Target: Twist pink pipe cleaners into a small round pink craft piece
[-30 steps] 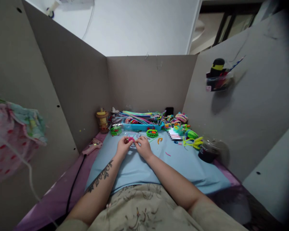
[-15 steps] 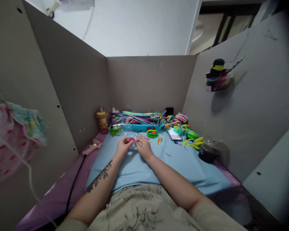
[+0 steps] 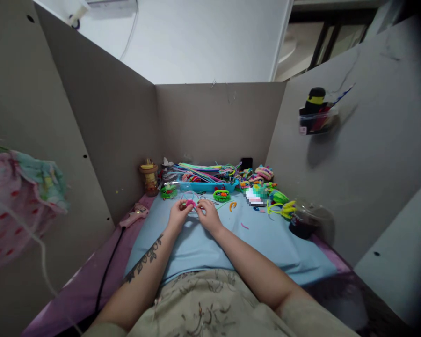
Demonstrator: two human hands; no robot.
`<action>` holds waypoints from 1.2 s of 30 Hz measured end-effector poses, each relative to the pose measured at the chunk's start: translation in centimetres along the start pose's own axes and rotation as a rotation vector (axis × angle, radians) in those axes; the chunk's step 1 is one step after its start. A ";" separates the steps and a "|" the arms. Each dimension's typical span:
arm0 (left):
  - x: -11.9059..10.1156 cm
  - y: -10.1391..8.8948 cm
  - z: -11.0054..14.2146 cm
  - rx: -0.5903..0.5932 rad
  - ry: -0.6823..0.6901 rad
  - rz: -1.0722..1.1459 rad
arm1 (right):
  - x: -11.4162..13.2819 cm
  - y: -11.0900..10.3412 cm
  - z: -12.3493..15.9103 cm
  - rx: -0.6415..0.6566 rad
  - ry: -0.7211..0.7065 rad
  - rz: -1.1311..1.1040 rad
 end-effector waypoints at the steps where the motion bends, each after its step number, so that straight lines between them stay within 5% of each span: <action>1: -0.1 0.0 0.0 -0.003 0.009 -0.005 | 0.0 -0.1 0.0 -0.008 0.007 0.010; 12: -1.9 -0.4 1.0 -0.120 0.324 -0.406 | -0.3 0.2 0.1 0.044 0.188 -0.081; 16: -1.8 -0.5 0.9 -0.127 0.339 -0.454 | -0.7 0.2 0.2 0.060 0.285 -0.133; 23: -1.0 0.2 0.7 0.048 0.371 -0.387 | -0.4 -1.0 -0.3 -0.112 0.139 0.025; 36: -0.8 0.3 0.9 0.065 0.399 -0.407 | -1.8 0.2 0.0 -0.028 0.083 0.117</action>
Point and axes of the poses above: each hand's wrist, its own z-axis away from the middle knuckle, its own y-axis out of the palm, x = y × z, the point moved 5 cm from there along -z, towards the middle knuckle, and after that the axes turned 11 degrees about -x, right-handed, at the moved point
